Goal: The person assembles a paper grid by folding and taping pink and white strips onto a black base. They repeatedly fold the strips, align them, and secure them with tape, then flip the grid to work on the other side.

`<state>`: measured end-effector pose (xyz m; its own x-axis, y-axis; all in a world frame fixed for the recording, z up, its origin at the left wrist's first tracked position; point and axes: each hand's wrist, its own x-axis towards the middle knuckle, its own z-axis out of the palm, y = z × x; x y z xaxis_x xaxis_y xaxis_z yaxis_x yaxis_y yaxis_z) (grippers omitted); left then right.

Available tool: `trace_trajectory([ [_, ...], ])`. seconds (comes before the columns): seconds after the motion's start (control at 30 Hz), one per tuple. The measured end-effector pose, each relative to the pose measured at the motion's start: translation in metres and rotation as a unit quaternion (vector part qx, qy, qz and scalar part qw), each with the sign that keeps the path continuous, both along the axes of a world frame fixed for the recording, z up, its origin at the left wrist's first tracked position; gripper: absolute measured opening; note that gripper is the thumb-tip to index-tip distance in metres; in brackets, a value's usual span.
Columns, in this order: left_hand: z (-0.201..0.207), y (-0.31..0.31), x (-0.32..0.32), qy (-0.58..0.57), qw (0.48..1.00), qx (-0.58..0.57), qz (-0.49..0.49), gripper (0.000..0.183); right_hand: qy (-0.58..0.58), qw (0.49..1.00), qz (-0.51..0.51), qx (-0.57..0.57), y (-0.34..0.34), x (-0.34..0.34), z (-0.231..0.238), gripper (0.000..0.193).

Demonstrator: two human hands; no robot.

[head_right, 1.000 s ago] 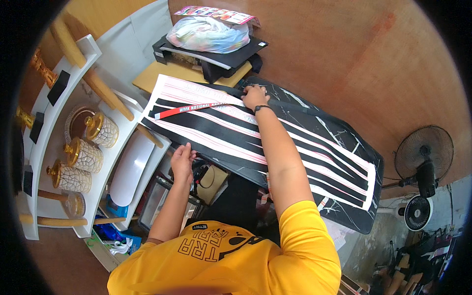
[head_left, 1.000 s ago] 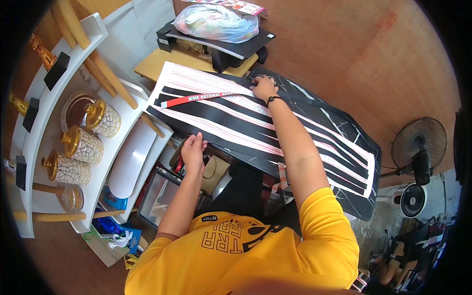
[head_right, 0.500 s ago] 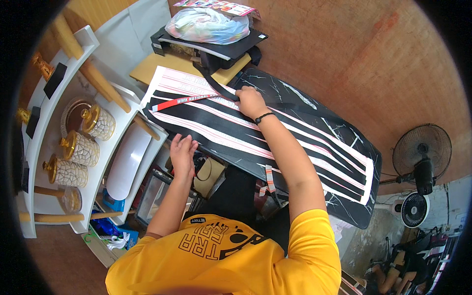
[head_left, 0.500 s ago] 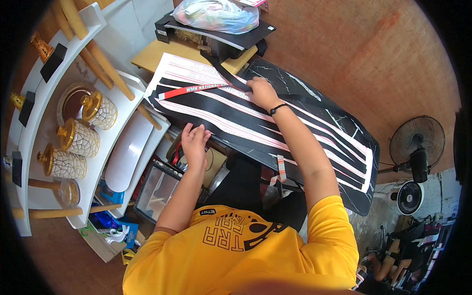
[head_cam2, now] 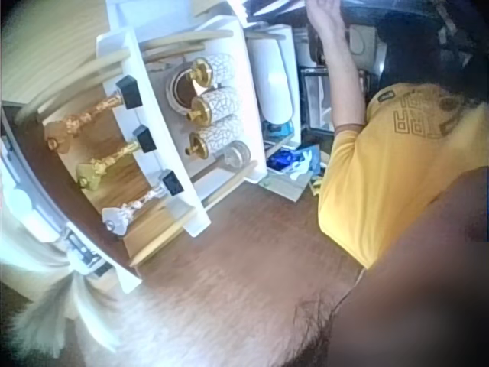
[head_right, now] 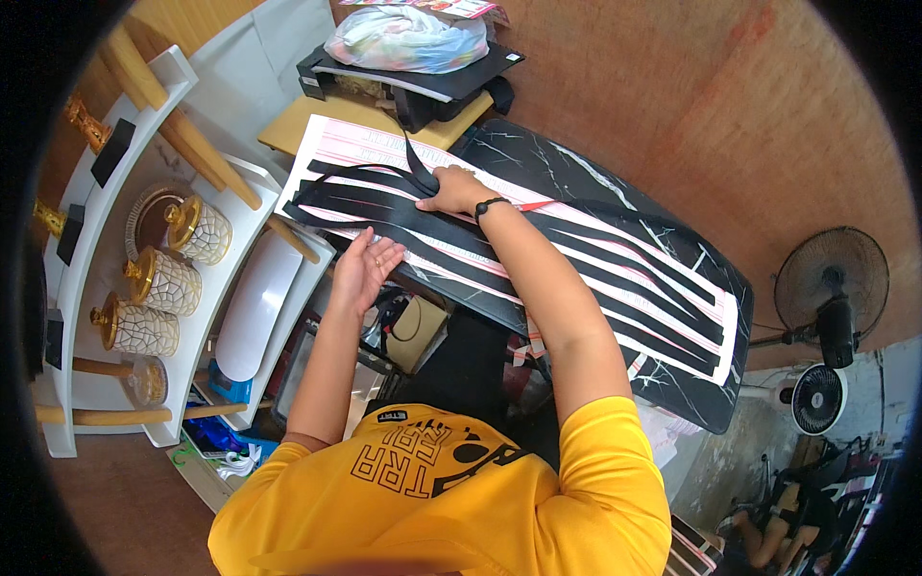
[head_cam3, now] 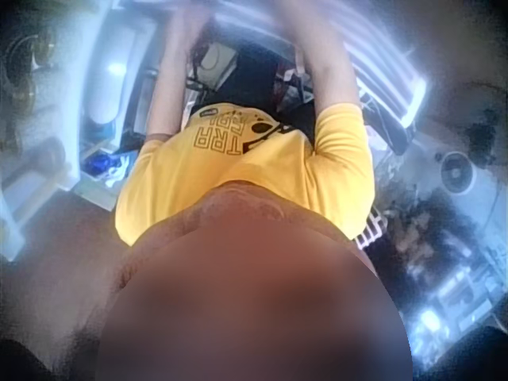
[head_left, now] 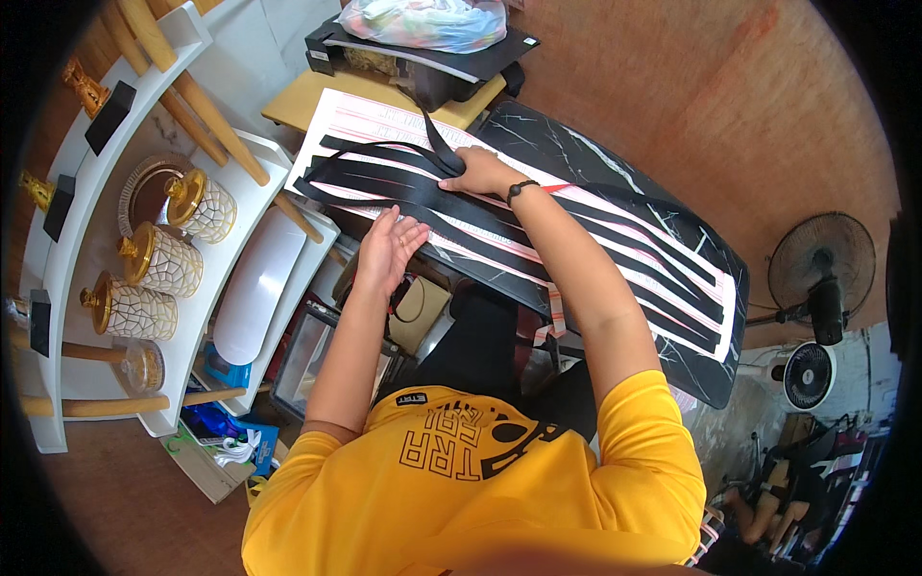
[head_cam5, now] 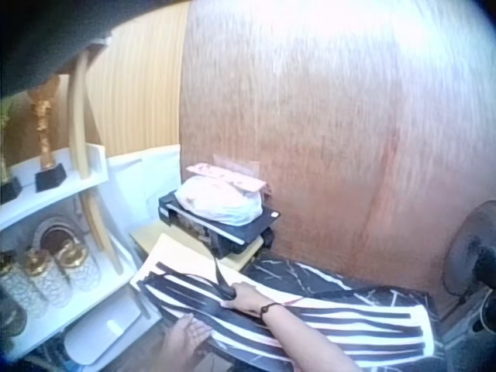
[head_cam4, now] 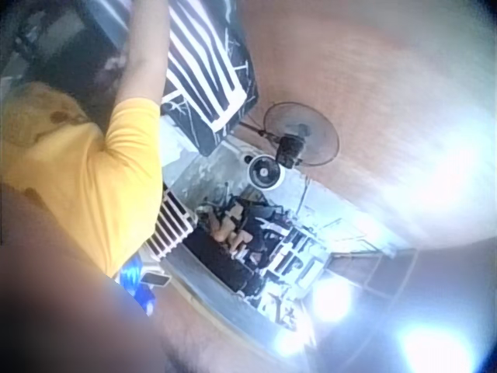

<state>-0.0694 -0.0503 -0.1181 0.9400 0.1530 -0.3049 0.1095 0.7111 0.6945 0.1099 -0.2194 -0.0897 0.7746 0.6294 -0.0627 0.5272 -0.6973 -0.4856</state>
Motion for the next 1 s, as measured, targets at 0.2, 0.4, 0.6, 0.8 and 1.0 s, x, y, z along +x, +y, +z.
trace_trajectory([
  [0.2, 0.012, -0.002, 0.009, 0.000, 0.995, 0.088, -0.048, 0.035, 0.206, 0.974, 0.005, 0.093, -0.004, -0.012, 0.003, 0.079],
  [0.4, 0.014, -0.013, 0.018, -0.041, 0.992, 0.093, -0.068, 0.051, 0.266, 0.959, 0.100, 0.004, -0.001, -0.039, 0.012, 0.079],
  [0.6, 0.005, -0.029, 0.033, -0.101, 0.982, 0.150, -0.056, 0.067, 0.010, 0.999, 0.014, -0.033, -0.008, -0.062, 0.018, 0.047],
  [0.8, -0.012, -0.071, 0.032, -0.246, 0.798, 0.550, -0.017, 0.083, -0.061, 0.997, -0.023, 0.044, -0.069, -0.043, 0.095, 0.039],
  [1.0, -0.024, -0.096, 0.014, -0.160, 0.503, 0.835, -0.155, 0.079, -0.310, 0.949, -0.040, 0.044, -0.151, -0.053, 0.222, 0.025],
])
